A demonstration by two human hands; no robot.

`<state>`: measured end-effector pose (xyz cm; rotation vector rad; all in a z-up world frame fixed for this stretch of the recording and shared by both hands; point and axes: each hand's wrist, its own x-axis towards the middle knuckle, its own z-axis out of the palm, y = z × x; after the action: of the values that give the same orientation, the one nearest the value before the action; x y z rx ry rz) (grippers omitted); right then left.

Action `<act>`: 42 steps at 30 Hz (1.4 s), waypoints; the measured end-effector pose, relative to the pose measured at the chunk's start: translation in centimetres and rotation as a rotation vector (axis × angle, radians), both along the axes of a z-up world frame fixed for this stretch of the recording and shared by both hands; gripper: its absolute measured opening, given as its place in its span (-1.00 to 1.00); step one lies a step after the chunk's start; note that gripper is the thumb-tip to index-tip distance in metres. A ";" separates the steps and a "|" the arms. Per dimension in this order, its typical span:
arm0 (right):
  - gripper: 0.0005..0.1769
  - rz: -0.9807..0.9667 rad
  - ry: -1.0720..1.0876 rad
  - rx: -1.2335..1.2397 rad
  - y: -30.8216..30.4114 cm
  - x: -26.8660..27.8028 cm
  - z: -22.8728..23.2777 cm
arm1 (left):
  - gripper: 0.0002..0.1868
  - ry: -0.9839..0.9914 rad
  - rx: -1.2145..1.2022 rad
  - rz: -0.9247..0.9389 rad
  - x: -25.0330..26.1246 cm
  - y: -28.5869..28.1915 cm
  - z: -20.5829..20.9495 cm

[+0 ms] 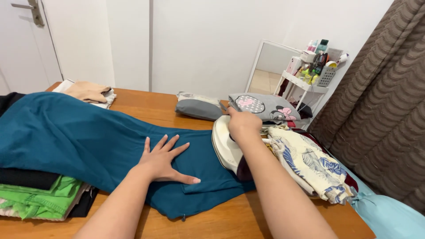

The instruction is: Ironing and folding a blue garment on a wooden table.

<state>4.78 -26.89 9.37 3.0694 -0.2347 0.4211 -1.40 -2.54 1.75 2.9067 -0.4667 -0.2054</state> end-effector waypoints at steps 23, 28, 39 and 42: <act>-0.51 0.095 -0.138 -0.073 1.6 -5.7 0.1 | 0.76 0.004 0.002 -0.014 0.5 0.7 -0.6; -0.30 0.125 -0.203 -0.050 1.8 -4.9 0.9 | 0.89 0.020 0.032 0.028 1.1 1.7 -1.1; -0.18 0.288 0.036 0.059 1.3 -6.8 2.7 | 0.95 0.037 0.029 0.040 1.4 2.0 -1.2; -0.21 0.239 0.088 0.075 2.5 -5.5 2.5 | 0.95 0.050 0.034 0.039 1.5 2.0 -1.1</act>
<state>-0.67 -24.37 11.91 3.1912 0.1238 0.2891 0.07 -0.56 0.62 2.9336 -0.4021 -0.2821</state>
